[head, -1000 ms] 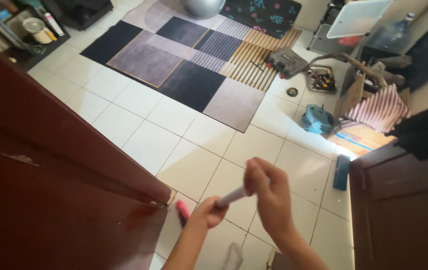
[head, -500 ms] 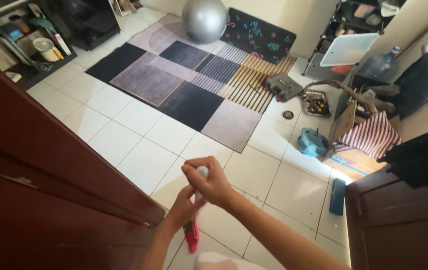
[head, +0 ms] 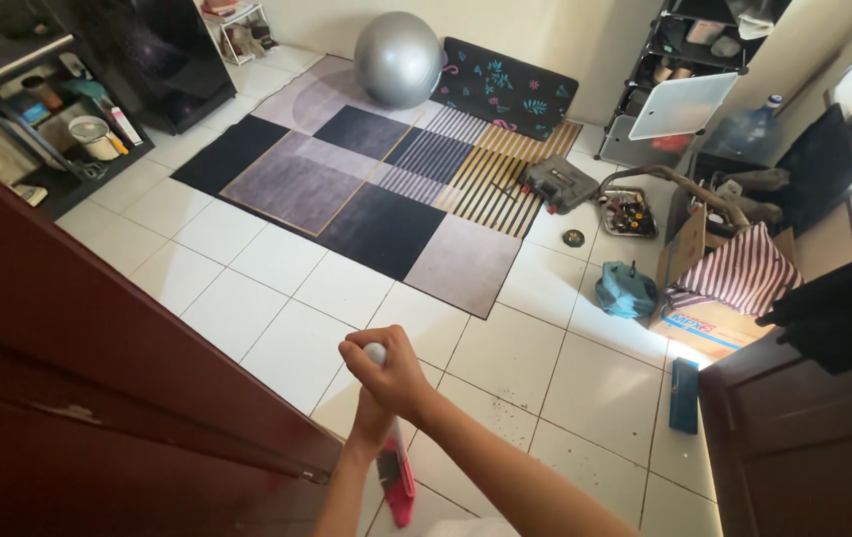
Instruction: The recorder is sweeping the tiled floor in a hallway or room using a pink broom.
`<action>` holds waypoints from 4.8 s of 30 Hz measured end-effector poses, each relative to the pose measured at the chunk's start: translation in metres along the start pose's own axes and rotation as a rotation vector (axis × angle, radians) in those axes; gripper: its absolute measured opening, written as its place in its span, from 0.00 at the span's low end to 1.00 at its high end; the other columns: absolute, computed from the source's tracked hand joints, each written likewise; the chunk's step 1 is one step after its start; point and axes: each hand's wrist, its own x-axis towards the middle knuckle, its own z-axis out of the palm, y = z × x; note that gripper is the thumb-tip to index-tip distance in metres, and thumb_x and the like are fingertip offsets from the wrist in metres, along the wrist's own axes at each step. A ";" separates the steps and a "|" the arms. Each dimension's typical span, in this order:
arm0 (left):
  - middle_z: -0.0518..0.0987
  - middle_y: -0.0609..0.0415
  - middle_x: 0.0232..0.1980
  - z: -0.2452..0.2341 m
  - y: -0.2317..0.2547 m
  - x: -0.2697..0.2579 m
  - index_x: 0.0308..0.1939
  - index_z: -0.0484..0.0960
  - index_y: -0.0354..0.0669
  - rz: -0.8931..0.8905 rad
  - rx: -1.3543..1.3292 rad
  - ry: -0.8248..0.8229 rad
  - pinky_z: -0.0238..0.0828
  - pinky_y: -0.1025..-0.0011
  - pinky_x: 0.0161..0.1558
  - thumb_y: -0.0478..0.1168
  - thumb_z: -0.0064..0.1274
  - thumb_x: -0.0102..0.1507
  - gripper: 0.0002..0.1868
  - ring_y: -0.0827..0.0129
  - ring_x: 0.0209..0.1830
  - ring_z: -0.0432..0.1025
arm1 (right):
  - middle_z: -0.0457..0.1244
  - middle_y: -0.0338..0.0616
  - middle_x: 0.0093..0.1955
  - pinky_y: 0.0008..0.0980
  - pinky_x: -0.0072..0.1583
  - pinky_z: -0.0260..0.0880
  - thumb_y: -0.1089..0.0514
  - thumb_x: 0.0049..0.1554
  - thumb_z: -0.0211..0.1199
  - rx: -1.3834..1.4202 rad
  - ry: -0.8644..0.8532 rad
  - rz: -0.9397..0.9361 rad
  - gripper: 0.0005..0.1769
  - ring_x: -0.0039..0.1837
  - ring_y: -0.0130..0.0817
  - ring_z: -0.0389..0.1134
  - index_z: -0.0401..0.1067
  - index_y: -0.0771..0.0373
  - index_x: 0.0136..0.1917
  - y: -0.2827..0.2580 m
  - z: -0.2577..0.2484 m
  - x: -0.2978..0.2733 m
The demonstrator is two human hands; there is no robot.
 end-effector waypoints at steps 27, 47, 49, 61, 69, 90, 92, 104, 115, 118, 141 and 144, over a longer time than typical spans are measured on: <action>0.71 0.50 0.16 0.056 0.033 0.080 0.21 0.76 0.28 0.041 0.120 0.090 0.58 0.64 0.23 0.43 0.51 0.65 0.22 0.74 0.20 0.63 | 0.57 0.35 0.26 0.25 0.31 0.57 0.52 0.67 0.58 -0.034 0.347 -0.069 0.18 0.28 0.22 0.57 0.66 0.66 0.40 0.050 -0.077 0.060; 0.80 0.48 0.26 -0.023 -0.019 0.117 0.29 0.81 0.33 0.088 0.438 -0.192 0.69 0.66 0.32 0.35 0.51 0.58 0.08 0.67 0.26 0.75 | 0.55 0.36 0.25 0.29 0.35 0.56 0.56 0.64 0.59 -0.095 0.480 -0.067 0.25 0.33 0.19 0.55 0.63 0.69 0.28 0.062 -0.030 0.029; 0.79 0.46 0.24 -0.017 -0.043 0.114 0.28 0.81 0.32 0.032 0.421 -0.185 0.68 0.64 0.31 0.36 0.53 0.58 0.08 0.66 0.26 0.73 | 0.56 0.39 0.25 0.31 0.35 0.55 0.57 0.64 0.59 -0.121 0.491 -0.056 0.24 0.33 0.20 0.54 0.64 0.70 0.29 0.075 -0.027 0.016; 0.78 0.51 0.51 0.073 0.011 0.102 0.53 0.74 0.39 0.022 -0.019 -0.241 0.69 0.68 0.49 0.39 0.56 0.63 0.17 0.74 0.50 0.71 | 0.61 0.55 0.27 0.36 0.37 0.65 0.58 0.60 0.61 -0.416 0.394 -0.094 0.16 0.29 0.32 0.58 0.71 0.73 0.35 -0.017 -0.055 0.040; 0.75 0.44 0.59 0.054 0.032 0.140 0.62 0.68 0.37 0.323 0.101 -0.347 0.69 0.67 0.59 0.43 0.54 0.67 0.23 0.69 0.59 0.69 | 0.52 0.46 0.25 0.33 0.34 0.55 0.58 0.63 0.59 -0.332 0.391 -0.212 0.20 0.32 0.24 0.53 0.67 0.73 0.33 -0.063 -0.058 0.062; 0.82 0.57 0.37 0.117 0.018 0.112 0.44 0.80 0.35 0.051 -0.071 -0.191 0.73 0.68 0.38 0.38 0.55 0.63 0.10 0.72 0.38 0.75 | 0.57 0.44 0.22 0.33 0.34 0.59 0.59 0.59 0.60 -0.466 0.456 0.003 0.17 0.29 0.23 0.53 0.69 0.73 0.33 -0.026 -0.085 0.061; 0.73 0.51 0.55 0.125 -0.006 0.115 0.59 0.69 0.36 0.127 -0.232 -0.309 0.70 0.67 0.53 0.38 0.56 0.65 0.21 0.71 0.55 0.69 | 0.53 0.48 0.24 0.32 0.34 0.60 0.59 0.59 0.60 -0.489 0.369 -0.004 0.17 0.28 0.26 0.50 0.68 0.73 0.32 -0.021 -0.084 0.062; 0.81 0.46 0.22 0.028 0.153 0.179 0.26 0.81 0.30 0.011 0.188 -0.296 0.71 0.62 0.26 0.43 0.57 0.59 0.16 0.64 0.27 0.78 | 0.54 0.34 0.23 0.25 0.32 0.53 0.59 0.65 0.54 0.071 0.585 -0.215 0.25 0.27 0.20 0.55 0.61 0.65 0.26 -0.067 -0.081 0.132; 0.79 0.44 0.35 -0.111 -0.104 0.335 0.26 0.80 0.38 0.157 0.694 0.024 0.71 0.55 0.38 0.39 0.59 0.54 0.08 0.48 0.39 0.75 | 0.59 0.39 0.29 0.27 0.36 0.58 0.61 0.65 0.58 0.185 0.364 0.106 0.18 0.33 0.23 0.57 0.68 0.67 0.33 0.266 -0.047 0.227; 0.78 0.46 0.34 -0.091 -0.153 0.366 0.27 0.80 0.37 0.263 0.484 0.032 0.71 0.58 0.37 0.33 0.60 0.51 0.05 0.53 0.36 0.74 | 0.62 0.41 0.34 0.28 0.40 0.63 0.61 0.65 0.61 0.003 0.428 -0.003 0.15 0.37 0.25 0.60 0.69 0.70 0.37 0.300 -0.066 0.243; 0.81 0.46 0.49 0.220 0.057 0.459 0.53 0.78 0.32 0.186 -0.137 -0.658 0.73 0.68 0.49 0.41 0.56 0.63 0.19 0.72 0.51 0.74 | 0.61 0.41 0.23 0.26 0.33 0.59 0.58 0.60 0.62 -0.685 0.725 0.020 0.16 0.28 0.21 0.59 0.75 0.71 0.34 0.052 -0.300 0.321; 0.82 0.44 0.39 0.178 0.115 0.463 0.43 0.79 0.31 0.101 -0.012 -0.678 0.73 0.64 0.41 0.43 0.57 0.62 0.16 0.68 0.43 0.76 | 0.60 0.38 0.22 0.25 0.30 0.54 0.58 0.62 0.59 -0.532 0.729 0.028 0.20 0.26 0.20 0.58 0.73 0.69 0.31 0.009 -0.285 0.340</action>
